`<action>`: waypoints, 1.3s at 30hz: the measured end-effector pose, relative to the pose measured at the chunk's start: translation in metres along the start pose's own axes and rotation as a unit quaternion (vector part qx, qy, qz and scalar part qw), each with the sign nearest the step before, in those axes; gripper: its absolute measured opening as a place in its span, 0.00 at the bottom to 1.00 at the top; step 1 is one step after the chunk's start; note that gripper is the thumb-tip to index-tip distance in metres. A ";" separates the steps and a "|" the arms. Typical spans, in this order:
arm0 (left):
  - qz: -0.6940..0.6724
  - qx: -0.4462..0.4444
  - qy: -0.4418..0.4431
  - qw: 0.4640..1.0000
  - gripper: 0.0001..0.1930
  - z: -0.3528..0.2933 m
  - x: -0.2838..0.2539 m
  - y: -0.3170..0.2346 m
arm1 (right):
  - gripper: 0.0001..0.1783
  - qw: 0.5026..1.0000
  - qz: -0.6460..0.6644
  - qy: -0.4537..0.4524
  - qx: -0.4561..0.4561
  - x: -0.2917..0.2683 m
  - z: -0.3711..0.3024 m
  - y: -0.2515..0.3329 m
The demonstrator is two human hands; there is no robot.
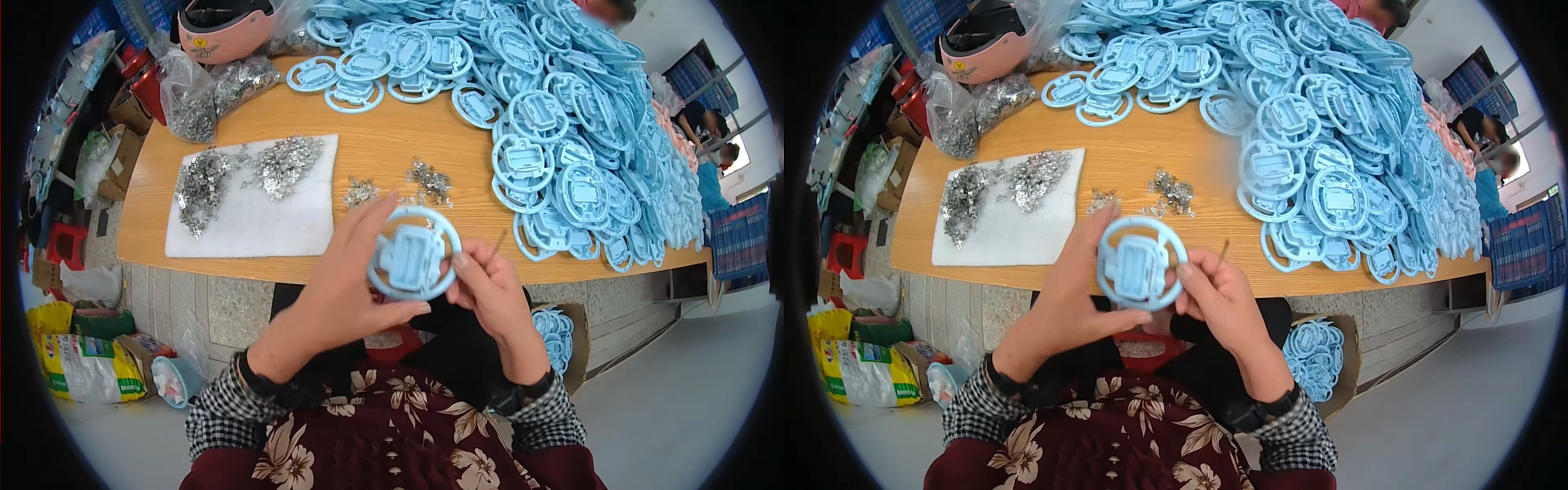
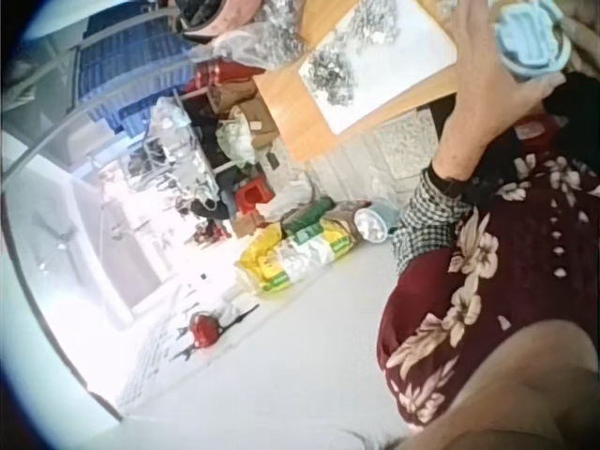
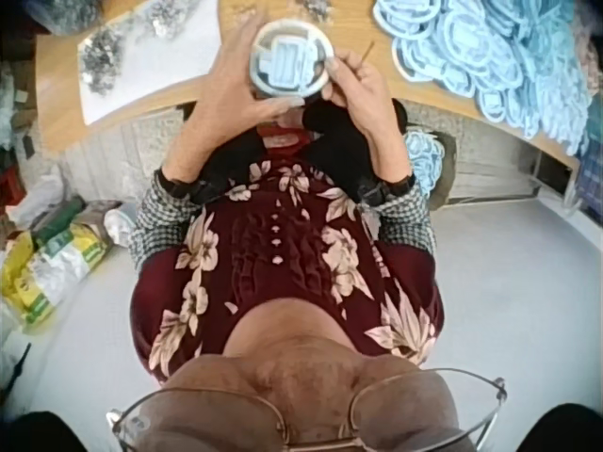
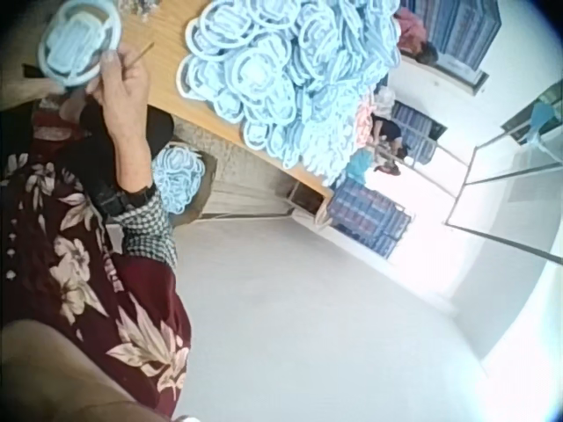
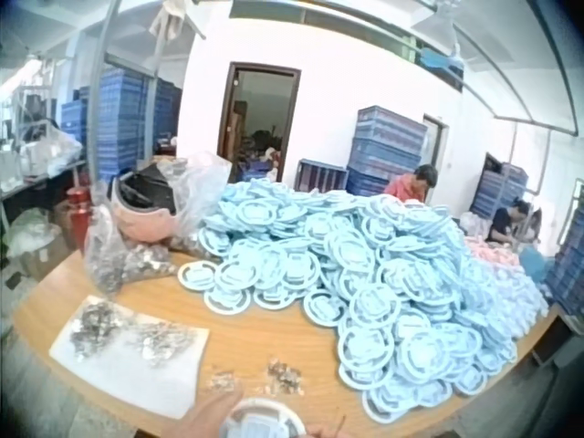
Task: Assembling silver metal pieces into blue plastic ring components.
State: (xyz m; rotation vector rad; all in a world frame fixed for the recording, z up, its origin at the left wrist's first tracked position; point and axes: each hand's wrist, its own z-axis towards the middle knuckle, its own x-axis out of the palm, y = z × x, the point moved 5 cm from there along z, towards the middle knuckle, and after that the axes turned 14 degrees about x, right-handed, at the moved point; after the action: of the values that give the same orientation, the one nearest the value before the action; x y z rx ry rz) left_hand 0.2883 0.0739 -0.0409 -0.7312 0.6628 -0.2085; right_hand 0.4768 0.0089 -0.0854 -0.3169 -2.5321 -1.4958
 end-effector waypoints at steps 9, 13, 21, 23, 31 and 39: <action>-0.382 -0.291 -0.146 0.865 0.16 -0.060 0.011 0.034 | 0.09 0.975 -0.196 -0.087 -0.048 0.007 -0.011 -0.016; -0.364 -0.318 -0.171 0.859 0.13 -0.052 0.007 0.045 | 0.10 0.826 -0.433 -0.277 -0.232 -0.011 0.015 0.016; -0.334 -0.326 -0.185 0.865 0.13 -0.044 0.013 0.052 | 0.05 0.798 -0.476 -0.260 -0.261 -0.005 0.044 0.025; -0.273 -0.279 -0.089 0.916 0.12 -0.039 0.019 0.058 | 0.05 0.831 -0.435 -0.245 -0.246 0.001 0.036 0.031; -0.264 -0.314 0.011 0.912 0.13 -0.009 0.026 0.045 | 0.05 0.822 -0.421 -0.172 -0.343 0.030 0.011 0.039; -0.264 -0.300 -0.026 0.916 0.14 -0.014 0.027 0.047 | 0.07 0.969 -0.148 -0.117 -0.162 0.009 0.020 0.011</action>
State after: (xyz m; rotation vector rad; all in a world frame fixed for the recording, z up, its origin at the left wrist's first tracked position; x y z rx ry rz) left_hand 0.2983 0.0894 -0.0938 -1.5056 0.4631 -0.4902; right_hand 0.4702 0.0327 -0.0834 -0.1709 -2.5937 -2.1103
